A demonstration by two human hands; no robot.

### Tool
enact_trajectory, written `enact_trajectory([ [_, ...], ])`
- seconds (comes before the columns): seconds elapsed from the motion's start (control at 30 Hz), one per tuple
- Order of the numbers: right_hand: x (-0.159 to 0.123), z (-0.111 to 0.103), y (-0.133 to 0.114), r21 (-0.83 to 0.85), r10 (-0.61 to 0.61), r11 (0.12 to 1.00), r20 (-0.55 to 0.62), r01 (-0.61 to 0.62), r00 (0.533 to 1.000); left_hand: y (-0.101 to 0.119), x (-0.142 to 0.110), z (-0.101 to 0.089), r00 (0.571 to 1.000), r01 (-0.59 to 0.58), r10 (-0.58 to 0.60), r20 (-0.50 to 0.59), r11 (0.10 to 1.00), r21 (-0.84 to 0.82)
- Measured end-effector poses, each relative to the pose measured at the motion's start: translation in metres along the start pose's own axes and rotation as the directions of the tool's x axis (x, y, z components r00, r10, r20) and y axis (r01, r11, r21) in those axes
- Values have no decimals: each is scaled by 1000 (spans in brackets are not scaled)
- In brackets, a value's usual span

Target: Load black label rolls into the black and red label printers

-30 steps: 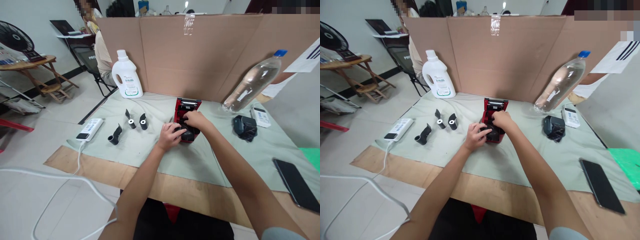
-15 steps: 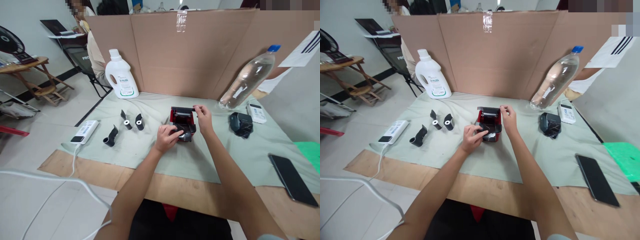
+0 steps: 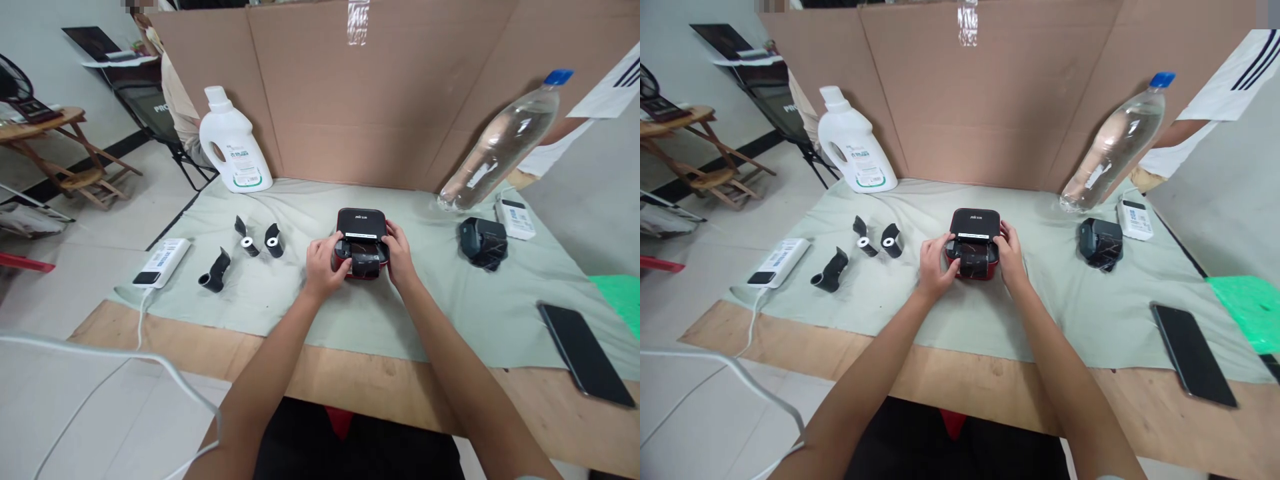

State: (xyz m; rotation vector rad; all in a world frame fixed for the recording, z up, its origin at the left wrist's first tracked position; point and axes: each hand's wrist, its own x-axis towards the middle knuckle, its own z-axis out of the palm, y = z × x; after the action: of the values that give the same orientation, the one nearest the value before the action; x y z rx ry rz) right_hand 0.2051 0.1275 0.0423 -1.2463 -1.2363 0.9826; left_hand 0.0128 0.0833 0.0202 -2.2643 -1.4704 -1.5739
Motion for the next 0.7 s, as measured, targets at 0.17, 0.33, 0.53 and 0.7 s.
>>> enact_trajectory([
  [0.17, 0, -1, 3, 112, 17, 994, 19, -19, 1000, 1, 1, 2, 998, 62, -62, 23, 998, -25],
  [0.33, 0, -2, 5, 242, 30, 970, 31, -36, 999, 2, 5, 1, 996, 85, -83, 31, 994, -63],
  [0.53, -4, -2, 6, 273, 5, 962, 7, -7, 1000, 3, 2, 5, 996, 84, -85, -6, 993, -78],
  [0.7, -7, -3, 13, 303, 71, 950, 20, -74, 997, -2, -2, 9, 993, 105, -110, -35, 987, -119],
])
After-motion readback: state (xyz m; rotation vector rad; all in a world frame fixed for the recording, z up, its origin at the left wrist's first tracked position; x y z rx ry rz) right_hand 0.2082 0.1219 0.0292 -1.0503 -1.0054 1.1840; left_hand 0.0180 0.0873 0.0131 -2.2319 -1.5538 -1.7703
